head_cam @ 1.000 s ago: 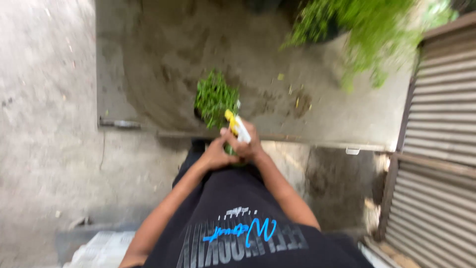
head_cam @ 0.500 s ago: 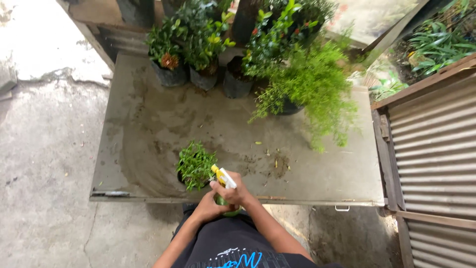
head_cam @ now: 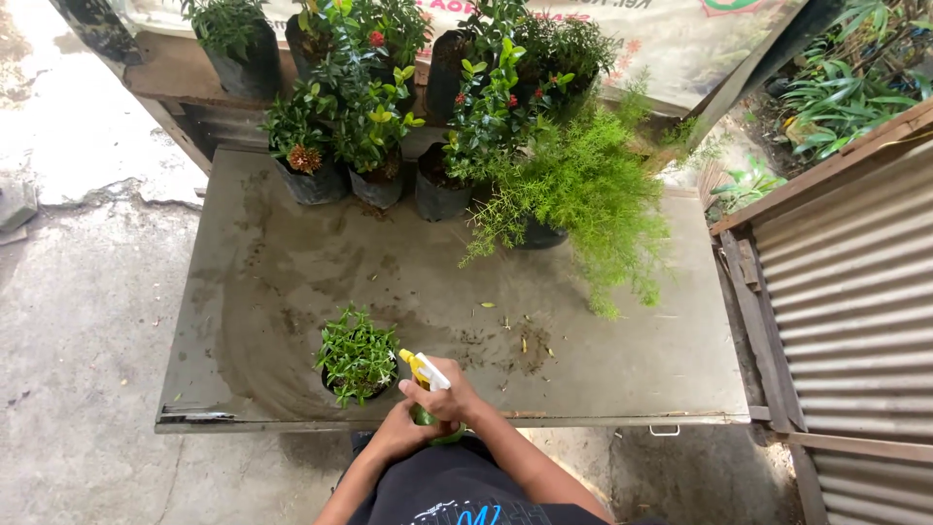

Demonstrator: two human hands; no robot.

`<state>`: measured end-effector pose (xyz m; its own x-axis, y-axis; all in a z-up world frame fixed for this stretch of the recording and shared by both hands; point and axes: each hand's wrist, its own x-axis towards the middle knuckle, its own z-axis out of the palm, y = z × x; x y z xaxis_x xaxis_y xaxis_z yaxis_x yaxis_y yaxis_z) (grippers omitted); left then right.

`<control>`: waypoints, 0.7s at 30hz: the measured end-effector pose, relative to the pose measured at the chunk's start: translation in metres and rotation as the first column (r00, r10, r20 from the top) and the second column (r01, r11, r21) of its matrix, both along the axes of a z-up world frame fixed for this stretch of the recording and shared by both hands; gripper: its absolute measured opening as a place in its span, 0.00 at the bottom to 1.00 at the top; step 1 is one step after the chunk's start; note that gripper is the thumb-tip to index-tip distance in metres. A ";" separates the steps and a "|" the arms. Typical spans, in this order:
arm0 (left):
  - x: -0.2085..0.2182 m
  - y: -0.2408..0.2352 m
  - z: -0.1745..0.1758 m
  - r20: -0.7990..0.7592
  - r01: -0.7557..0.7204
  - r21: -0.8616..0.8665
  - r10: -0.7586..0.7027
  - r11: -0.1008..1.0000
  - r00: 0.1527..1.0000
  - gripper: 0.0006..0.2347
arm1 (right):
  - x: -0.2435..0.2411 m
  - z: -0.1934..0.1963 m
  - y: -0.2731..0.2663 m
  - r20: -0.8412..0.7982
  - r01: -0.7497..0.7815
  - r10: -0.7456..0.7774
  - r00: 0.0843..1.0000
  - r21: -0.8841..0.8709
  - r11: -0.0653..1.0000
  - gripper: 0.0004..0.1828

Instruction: The person sprays a small potted plant on a metal table using a handheld spray bottle. The person repeatedly mists the plant's leaves and the table surface around it. Other potted plants are visible on the table but are not handled.

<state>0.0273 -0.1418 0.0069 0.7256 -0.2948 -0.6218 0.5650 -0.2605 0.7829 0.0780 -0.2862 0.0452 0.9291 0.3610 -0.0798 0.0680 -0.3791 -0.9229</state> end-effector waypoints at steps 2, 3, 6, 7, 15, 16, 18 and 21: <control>-0.002 0.001 -0.008 -0.003 -0.005 -0.023 0.005 1.000 1.000 0.29 | 0.000 0.003 0.002 -0.031 -0.007 0.007 1.000 0.001 1.000 0.14; -0.003 0.001 -0.012 -0.003 -0.012 -0.048 0.012 0.999 1.000 0.29 | 0.001 0.005 0.003 -0.059 -0.015 0.015 0.998 0.001 1.000 0.14; -0.004 0.007 -0.015 0.006 -0.008 -0.042 0.008 0.999 1.000 0.28 | -0.002 0.000 0.005 -0.040 -0.017 0.018 0.999 0.024 1.000 0.14; -0.004 0.009 -0.013 0.005 -0.001 -0.041 0.001 0.999 1.000 0.28 | -0.003 -0.001 0.007 -0.041 -0.010 0.011 0.999 0.025 1.000 0.14; -0.011 0.033 -0.063 0.045 0.085 -0.003 -0.085 0.996 0.995 0.25 | -0.019 -0.007 0.025 -0.099 0.043 -0.033 0.995 0.100 0.994 0.14; -0.011 0.031 -0.060 0.050 0.129 -0.011 -0.129 0.992 0.990 0.25 | -0.022 -0.008 0.023 -0.095 0.087 -0.078 0.992 0.092 0.992 0.14; -0.013 0.038 -0.052 0.105 0.108 -0.133 -0.094 0.985 0.990 0.23 | -0.025 -0.010 0.031 0.027 0.022 -0.019 0.999 -0.120 0.992 0.16; -0.013 0.046 -0.042 -0.014 0.146 -0.064 -0.147 0.987 0.989 0.21 | -0.033 -0.011 0.037 0.043 0.094 -0.092 0.995 -0.048 0.994 0.15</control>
<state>0.0143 -0.0955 -0.0351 0.6601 -0.4356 -0.6120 0.5393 -0.2923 0.7898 0.0448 -0.2494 0.0338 0.9612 0.2698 -0.0573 0.0673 -0.4311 -0.8998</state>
